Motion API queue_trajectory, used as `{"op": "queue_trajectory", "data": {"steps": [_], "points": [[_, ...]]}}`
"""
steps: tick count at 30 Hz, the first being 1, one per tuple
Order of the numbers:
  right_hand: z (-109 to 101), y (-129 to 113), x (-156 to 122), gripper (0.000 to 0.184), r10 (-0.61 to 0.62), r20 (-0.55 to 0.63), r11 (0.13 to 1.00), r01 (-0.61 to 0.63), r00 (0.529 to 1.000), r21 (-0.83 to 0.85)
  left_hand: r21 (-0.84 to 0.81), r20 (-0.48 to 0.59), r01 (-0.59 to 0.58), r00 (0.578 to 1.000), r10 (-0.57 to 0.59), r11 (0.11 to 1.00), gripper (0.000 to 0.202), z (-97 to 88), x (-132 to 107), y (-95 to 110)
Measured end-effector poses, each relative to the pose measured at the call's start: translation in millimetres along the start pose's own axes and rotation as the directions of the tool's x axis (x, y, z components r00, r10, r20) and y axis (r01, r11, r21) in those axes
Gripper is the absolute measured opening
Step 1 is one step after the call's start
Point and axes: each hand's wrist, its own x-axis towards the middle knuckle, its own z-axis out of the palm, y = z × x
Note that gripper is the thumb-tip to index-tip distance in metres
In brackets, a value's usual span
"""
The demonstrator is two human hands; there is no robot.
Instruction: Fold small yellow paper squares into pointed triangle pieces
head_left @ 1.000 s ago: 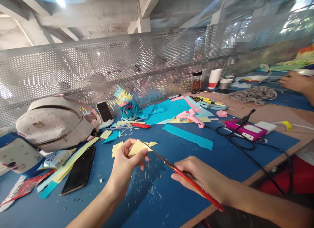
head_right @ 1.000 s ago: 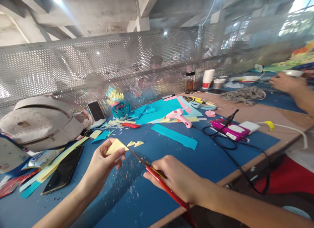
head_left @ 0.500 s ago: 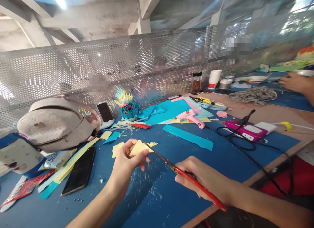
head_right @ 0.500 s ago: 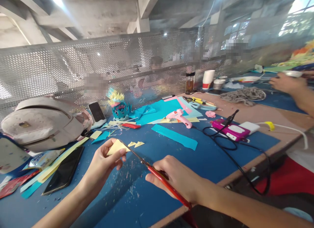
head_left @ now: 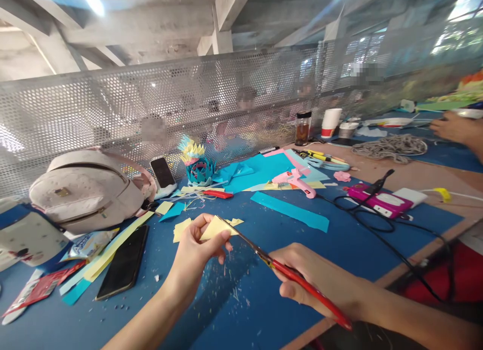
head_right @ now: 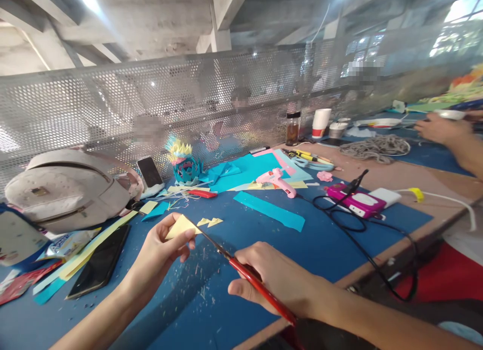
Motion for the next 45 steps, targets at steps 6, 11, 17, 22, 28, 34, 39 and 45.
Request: {"op": "queue_trajectory", "data": {"steps": [6,11,17,22,28,34,39,45], "points": [[0,-1,0,0.069,0.0,-0.001,1.0,0.0,1.0,0.024,-0.015,0.017,0.027,1.0,-0.026,1.0,0.045,5.2,-3,4],[3,-3,2,0.069,0.02,-0.012,0.998,-0.019,1.0,0.064,-0.013,0.027,0.037,0.999,-0.037,0.999,0.048,5.6,-3,5],[9,0,2,0.054,0.086,0.034,0.994,-0.088,0.996,0.058,-0.006,0.027,0.032,0.999,-0.032,0.999,0.049,5.0,-3,5],[8,-2,2,0.054,0.088,0.013,0.994,-0.089,0.996,0.062,0.009,0.035,0.03,0.999,-0.031,1.0,0.047,3.5,-3,6],[7,-8,3,0.057,0.096,-0.021,0.993,-0.094,0.995,0.069,0.04,0.048,0.037,0.998,-0.039,0.999,0.046,0.5,-1,5],[10,1,5,0.053,0.158,-0.097,0.973,-0.138,0.983,0.183,0.094,0.065,0.029,0.997,-0.036,0.995,0.04,-3.5,2,-1],[6,3,8,0.044,0.17,-0.181,0.964,-0.126,0.969,0.232,0.147,0.11,-0.004,0.994,-0.013,0.989,0.037,-10.6,9,-5],[1,7,11,0.04,0.207,-0.249,0.94,-0.122,0.946,0.318,0.188,0.263,0.011,0.963,-0.062,0.982,0.046,-14.3,15,-9]]}}
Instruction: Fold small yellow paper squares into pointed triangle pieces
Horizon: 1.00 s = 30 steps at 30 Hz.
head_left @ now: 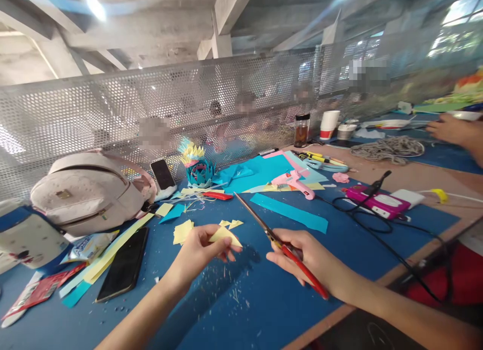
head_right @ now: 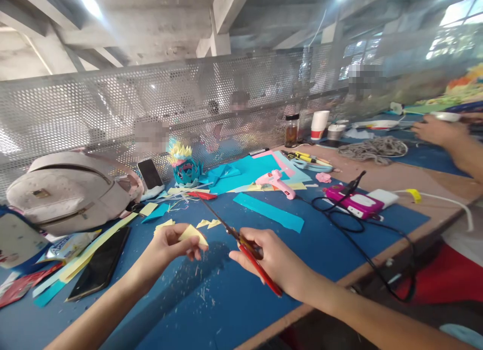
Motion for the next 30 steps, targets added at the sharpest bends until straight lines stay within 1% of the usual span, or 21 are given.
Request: {"op": "queue_trajectory", "data": {"steps": [2,3,5,7,9,11,13,16,19,21,22,23,24,25,26,30], "points": [[2,-1,5,0.039,-0.013,-0.028,0.998,0.015,1.0,0.056,0.006,0.106,0.038,0.994,-0.038,0.999,0.051,4.7,-2,0],[3,-2,9,0.038,-0.019,-0.026,0.996,0.022,0.999,0.092,0.011,0.164,0.064,0.984,-0.065,0.998,0.053,8.1,-3,0],[7,-5,17,0.042,-0.071,-0.031,0.986,0.075,0.997,0.146,0.02,0.26,0.116,0.958,-0.118,0.993,0.056,15.4,-7,-2],[10,-9,24,0.041,-0.084,-0.005,0.983,0.083,0.996,0.163,0.025,0.305,0.149,0.94,-0.15,0.988,0.058,21.4,-10,-4],[13,-13,29,0.035,-0.103,0.003,0.987,0.101,0.995,0.124,0.031,0.298,0.157,0.941,-0.159,0.987,0.06,24.0,-11,-6],[14,-15,32,0.031,-0.118,-0.002,0.99,0.118,0.993,0.078,0.042,0.244,0.14,0.959,-0.146,0.989,0.059,23.1,-10,-9],[16,-14,34,0.032,-0.121,-0.009,0.99,0.121,0.993,0.068,0.048,0.149,0.102,0.983,-0.108,0.994,0.055,20.5,-7,-11],[19,-10,35,0.038,-0.101,0.004,0.985,0.1,0.995,0.142,0.027,-0.009,0.036,0.999,-0.036,0.999,0.052,18.4,-3,-16],[24,-7,34,0.051,-0.065,0.018,0.965,0.058,0.998,0.256,-0.001,-0.122,-0.015,0.992,0.015,1.0,0.054,20.8,-2,-18],[29,-5,30,0.058,-0.046,0.047,0.947,0.029,0.998,0.319,-0.001,-0.183,-0.047,0.982,0.046,0.999,0.054,22.6,-5,-16],[32,-4,27,0.06,-0.045,0.085,0.937,0.013,0.995,0.349,0.006,-0.212,-0.064,0.975,0.064,0.998,0.052,22.8,-6,-13],[34,-3,24,0.064,-0.056,0.128,0.925,0.003,0.99,0.38,0.015,-0.239,-0.083,0.967,0.084,0.996,0.05,22.5,-8,-10],[36,-2,20,0.068,-0.098,0.15,0.913,0.029,0.984,0.407,0.028,-0.265,-0.103,0.958,0.107,0.994,0.049,21.6,-9,-6],[37,-1,15,0.07,-0.138,0.19,0.916,0.052,0.972,0.399,0.042,-0.287,-0.123,0.949,0.13,0.991,0.048,20.2,-10,-3],[37,0,11,0.069,-0.14,0.202,0.935,0.062,0.969,0.349,0.058,-0.304,-0.142,0.94,0.153,0.988,0.048,18.5,-11,1],[33,2,-3,0.07,-0.073,0.24,0.988,0.038,0.968,0.148,0.125,-0.331,-0.18,0.919,0.212,0.976,0.048,11.0,-12,11]]}}
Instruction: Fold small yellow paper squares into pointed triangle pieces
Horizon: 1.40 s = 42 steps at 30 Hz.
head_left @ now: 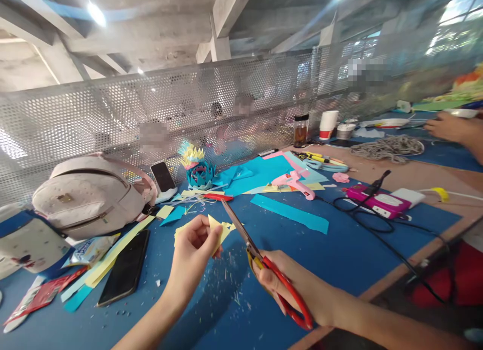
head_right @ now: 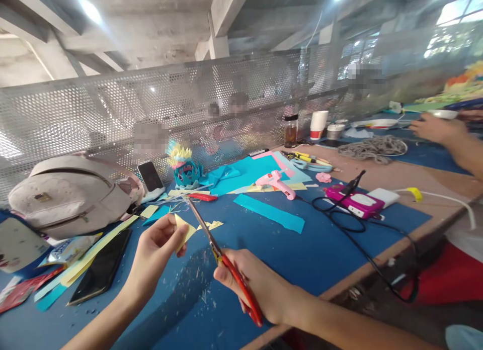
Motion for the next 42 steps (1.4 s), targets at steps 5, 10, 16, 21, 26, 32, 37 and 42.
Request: {"op": "queue_trajectory", "data": {"steps": [5,10,16,21,26,32,37,42], "points": [[-7,-3,-8,0.068,0.047,0.037,0.992,-0.042,0.998,-0.115,0.069,-0.005,-0.027,1.0,0.028,0.997,0.045,-6.4,2,8],[-10,-13,-13,0.056,0.037,-0.004,0.966,-0.036,0.999,-0.258,0.129,0.028,-0.069,0.997,0.066,0.989,0.054,-10.6,2,19],[-5,-27,-16,0.055,0.046,-0.038,0.955,-0.055,0.998,-0.29,0.188,0.056,-0.114,0.993,0.105,0.976,0.06,-11.7,0,26],[-5,-24,-15,0.053,0.038,-0.046,0.952,-0.05,0.998,-0.302,0.223,0.066,-0.114,0.993,0.102,0.968,0.059,-11.4,-1,29],[-6,-24,-15,0.056,0.027,-0.031,0.95,-0.036,0.999,-0.309,0.259,0.077,-0.115,0.992,0.098,0.959,0.06,-12.5,-2,30],[-7,-22,-15,0.055,0.02,-0.04,0.941,-0.032,0.999,-0.336,0.316,0.068,-0.141,0.99,0.126,0.938,0.06,-12.9,-2,30],[-6,-23,-16,0.054,0.044,-0.062,0.933,-0.063,0.997,-0.354,0.342,0.07,-0.156,0.988,0.14,0.927,0.059,-13.0,-3,30],[-4,-30,-17,0.049,0.061,-0.067,0.947,-0.079,0.996,-0.313,0.349,0.079,-0.154,0.988,0.135,0.924,0.057,-14.0,-3,30]]}}
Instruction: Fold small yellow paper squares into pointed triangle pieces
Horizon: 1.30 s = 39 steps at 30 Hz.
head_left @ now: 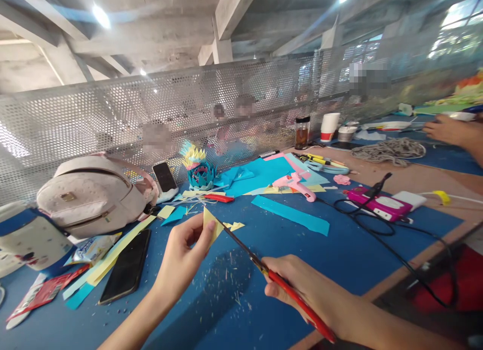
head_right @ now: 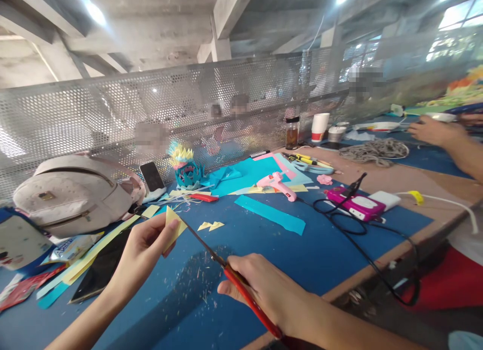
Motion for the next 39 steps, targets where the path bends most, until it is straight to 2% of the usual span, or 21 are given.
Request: {"op": "queue_trajectory", "data": {"steps": [4,9,16,22,26,29,33,39], "points": [[0,-2,0,0.04,0.014,0.011,1.0,-0.014,1.0,0.0,-0.004,0.014,0.008,1.0,-0.008,1.0,0.057,-0.7,1,0],[2,7,2,0.031,0.028,0.042,1.0,-0.027,0.999,-0.015,-0.01,0.023,0.004,1.0,-0.003,1.0,0.056,-0.7,1,0],[3,8,5,0.041,-0.043,0.008,0.996,0.043,0.999,-0.079,-0.018,0.023,0.006,1.0,-0.006,1.0,0.054,0.2,2,-1],[2,12,4,0.051,-0.058,-0.008,0.998,0.058,0.998,-0.014,-0.027,0.029,0.011,1.0,-0.01,1.0,0.053,0.7,1,-4],[5,24,6,0.058,-0.087,0.028,0.991,0.084,0.996,0.106,-0.034,0.036,0.016,0.999,-0.015,0.999,0.053,1.7,1,-7],[9,29,7,0.059,-0.055,0.02,0.983,0.051,0.998,0.177,-0.035,0.036,0.016,0.999,-0.015,0.999,0.053,1.7,1,-8],[11,24,7,0.061,0.012,0.055,0.964,-0.026,0.998,0.265,-0.036,0.036,0.009,0.999,-0.008,0.999,0.053,1.5,1,-7],[7,13,6,0.06,-0.019,0.069,0.984,0.006,0.997,0.18,-0.028,0.026,-0.019,0.999,0.02,0.999,0.052,4.2,0,-6]]}}
